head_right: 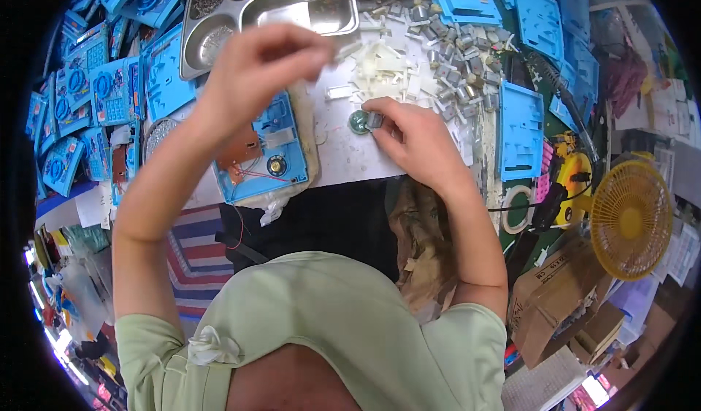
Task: Assembling the components of a blue plastic electronic device using an electric screwdriver, soldering iron, and pliers.
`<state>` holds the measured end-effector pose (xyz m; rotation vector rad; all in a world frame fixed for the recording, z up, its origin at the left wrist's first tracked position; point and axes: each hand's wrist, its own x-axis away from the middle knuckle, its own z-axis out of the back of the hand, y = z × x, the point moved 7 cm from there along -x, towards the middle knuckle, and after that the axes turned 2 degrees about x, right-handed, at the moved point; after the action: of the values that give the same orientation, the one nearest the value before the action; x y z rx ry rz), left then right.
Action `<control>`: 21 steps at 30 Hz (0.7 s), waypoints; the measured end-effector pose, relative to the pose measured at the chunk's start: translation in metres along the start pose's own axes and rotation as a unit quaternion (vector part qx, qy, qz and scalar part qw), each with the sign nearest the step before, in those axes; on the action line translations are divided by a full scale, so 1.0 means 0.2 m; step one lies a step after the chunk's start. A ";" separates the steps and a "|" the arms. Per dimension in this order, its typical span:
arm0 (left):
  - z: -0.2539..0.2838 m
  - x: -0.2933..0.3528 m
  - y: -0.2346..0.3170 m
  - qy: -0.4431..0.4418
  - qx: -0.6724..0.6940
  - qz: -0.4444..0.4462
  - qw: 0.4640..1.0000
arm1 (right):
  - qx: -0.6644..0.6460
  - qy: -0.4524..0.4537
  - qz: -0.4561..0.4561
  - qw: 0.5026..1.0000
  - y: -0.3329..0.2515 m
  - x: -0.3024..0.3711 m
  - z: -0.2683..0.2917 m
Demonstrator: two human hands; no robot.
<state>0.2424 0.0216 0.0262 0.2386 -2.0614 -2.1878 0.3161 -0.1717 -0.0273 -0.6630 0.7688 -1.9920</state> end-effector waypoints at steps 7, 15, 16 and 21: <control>-0.06 0.54 -0.24 0.060 0.392 0.226 0.890 | 0.153 0.003 0.146 0.977 -0.11 -0.09 -0.05; -0.03 0.65 -0.28 0.124 0.344 0.184 0.912 | -0.254 0.003 0.000 0.967 -0.15 -0.06 -0.06; -0.02 0.67 -0.28 0.134 0.292 0.172 0.931 | -0.364 0.030 0.006 0.931 -0.20 -0.04 -0.11; 0.01 0.73 -0.14 0.211 0.004 -0.010 0.977 | -0.539 -0.096 -0.039 0.836 -0.37 -0.04 -0.35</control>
<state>0.0987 -0.0030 -0.0057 0.6628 -1.8353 -1.9279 0.2311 -0.1152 -0.0211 -1.5149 1.7641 -1.3656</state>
